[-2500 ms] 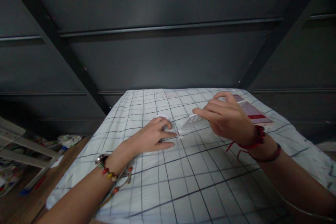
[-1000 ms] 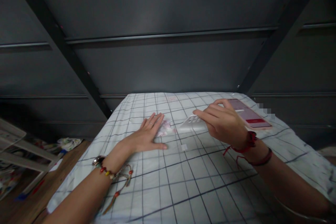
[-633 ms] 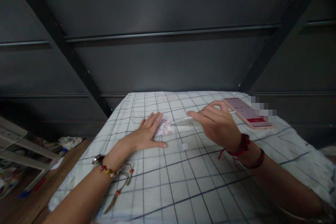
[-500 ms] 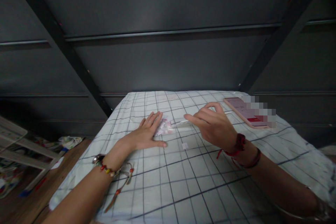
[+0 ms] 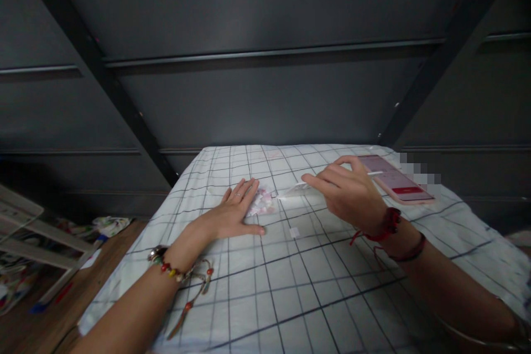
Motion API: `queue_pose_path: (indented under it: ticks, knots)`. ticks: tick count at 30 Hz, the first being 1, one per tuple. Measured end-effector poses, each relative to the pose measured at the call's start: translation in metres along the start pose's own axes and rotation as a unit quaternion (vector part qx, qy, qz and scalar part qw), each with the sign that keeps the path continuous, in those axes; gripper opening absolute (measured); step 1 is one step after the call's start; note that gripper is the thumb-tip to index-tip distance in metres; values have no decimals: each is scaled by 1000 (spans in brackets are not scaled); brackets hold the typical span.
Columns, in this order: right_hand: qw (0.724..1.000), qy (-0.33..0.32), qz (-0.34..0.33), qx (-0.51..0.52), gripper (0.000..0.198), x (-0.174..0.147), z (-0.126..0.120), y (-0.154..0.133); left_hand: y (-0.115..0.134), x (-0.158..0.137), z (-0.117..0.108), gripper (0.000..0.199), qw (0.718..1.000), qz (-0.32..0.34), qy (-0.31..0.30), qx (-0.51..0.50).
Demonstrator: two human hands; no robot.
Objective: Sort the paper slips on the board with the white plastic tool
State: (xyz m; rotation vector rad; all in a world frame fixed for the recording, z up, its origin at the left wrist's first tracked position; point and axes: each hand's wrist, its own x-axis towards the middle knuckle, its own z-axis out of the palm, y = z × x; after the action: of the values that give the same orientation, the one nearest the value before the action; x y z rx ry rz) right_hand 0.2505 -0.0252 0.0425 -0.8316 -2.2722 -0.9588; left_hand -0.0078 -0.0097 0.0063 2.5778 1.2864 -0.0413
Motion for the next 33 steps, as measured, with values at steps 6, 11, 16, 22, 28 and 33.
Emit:
queue_pose_path:
  ticks: [6,11,16,22,28,33]
  knots:
    - [1000,-18,-5,12,29,-2,-7,11,-1,1,1,106,1000,11,10,-7]
    - [1000,-2,-4,30,26,-6,-13,21,-2,1,3,105,1000,25,12,4]
    - [999,-14,-7,28,27,-7,-11,22,-3,2,4,106,999,33,13,7]
    - [994,-6,-19,109,25,-8,-17,22,-2,2,3,108,1000,26,13,-10]
    - [998,20,11,56,25,-8,-18,18,0,1,1,108,1000,20,1,-14]
    - [993,-28,-12,117,23,-8,-21,20,1,0,0,105,999,35,17,-22]
